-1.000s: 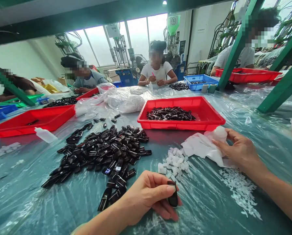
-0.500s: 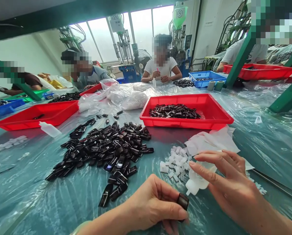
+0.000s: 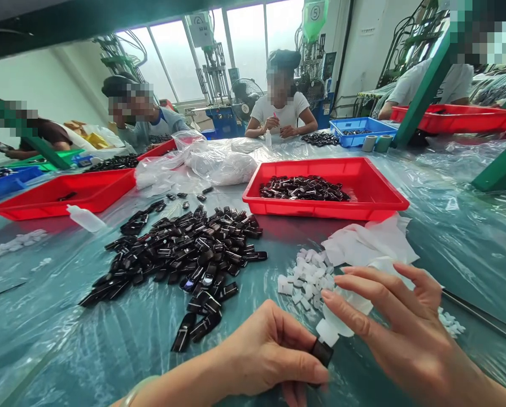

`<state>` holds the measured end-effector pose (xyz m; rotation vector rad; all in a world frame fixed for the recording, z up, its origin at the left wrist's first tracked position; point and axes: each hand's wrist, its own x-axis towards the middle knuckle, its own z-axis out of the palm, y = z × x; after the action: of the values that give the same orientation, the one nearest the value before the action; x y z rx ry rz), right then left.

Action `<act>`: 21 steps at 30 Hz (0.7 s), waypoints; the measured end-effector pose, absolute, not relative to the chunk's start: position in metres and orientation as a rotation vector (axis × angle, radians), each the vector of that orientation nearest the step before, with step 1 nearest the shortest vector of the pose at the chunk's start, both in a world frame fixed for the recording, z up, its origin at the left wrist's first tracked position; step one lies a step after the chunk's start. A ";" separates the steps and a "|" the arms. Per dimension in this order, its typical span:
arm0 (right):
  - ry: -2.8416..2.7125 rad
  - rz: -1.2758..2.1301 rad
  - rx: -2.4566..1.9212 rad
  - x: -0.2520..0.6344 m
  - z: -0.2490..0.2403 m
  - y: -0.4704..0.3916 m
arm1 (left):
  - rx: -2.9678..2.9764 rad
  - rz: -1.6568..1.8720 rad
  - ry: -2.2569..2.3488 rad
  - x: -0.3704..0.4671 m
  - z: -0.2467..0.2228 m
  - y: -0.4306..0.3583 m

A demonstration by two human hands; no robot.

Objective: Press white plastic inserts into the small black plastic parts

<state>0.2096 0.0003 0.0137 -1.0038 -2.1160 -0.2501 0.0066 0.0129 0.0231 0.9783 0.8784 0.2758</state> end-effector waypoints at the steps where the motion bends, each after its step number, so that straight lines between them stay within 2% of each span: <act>1: -2.116 -0.251 -1.003 0.209 0.014 0.000 | 0.979 0.275 0.878 0.007 0.022 0.013; 21: -2.140 -0.212 -0.890 0.214 0.020 0.007 | 0.966 0.258 0.892 0.006 0.023 0.011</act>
<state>0.2143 0.0075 0.0202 -0.8903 -2.1395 -0.2120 0.0061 0.0114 0.0229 0.9663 0.8917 0.2577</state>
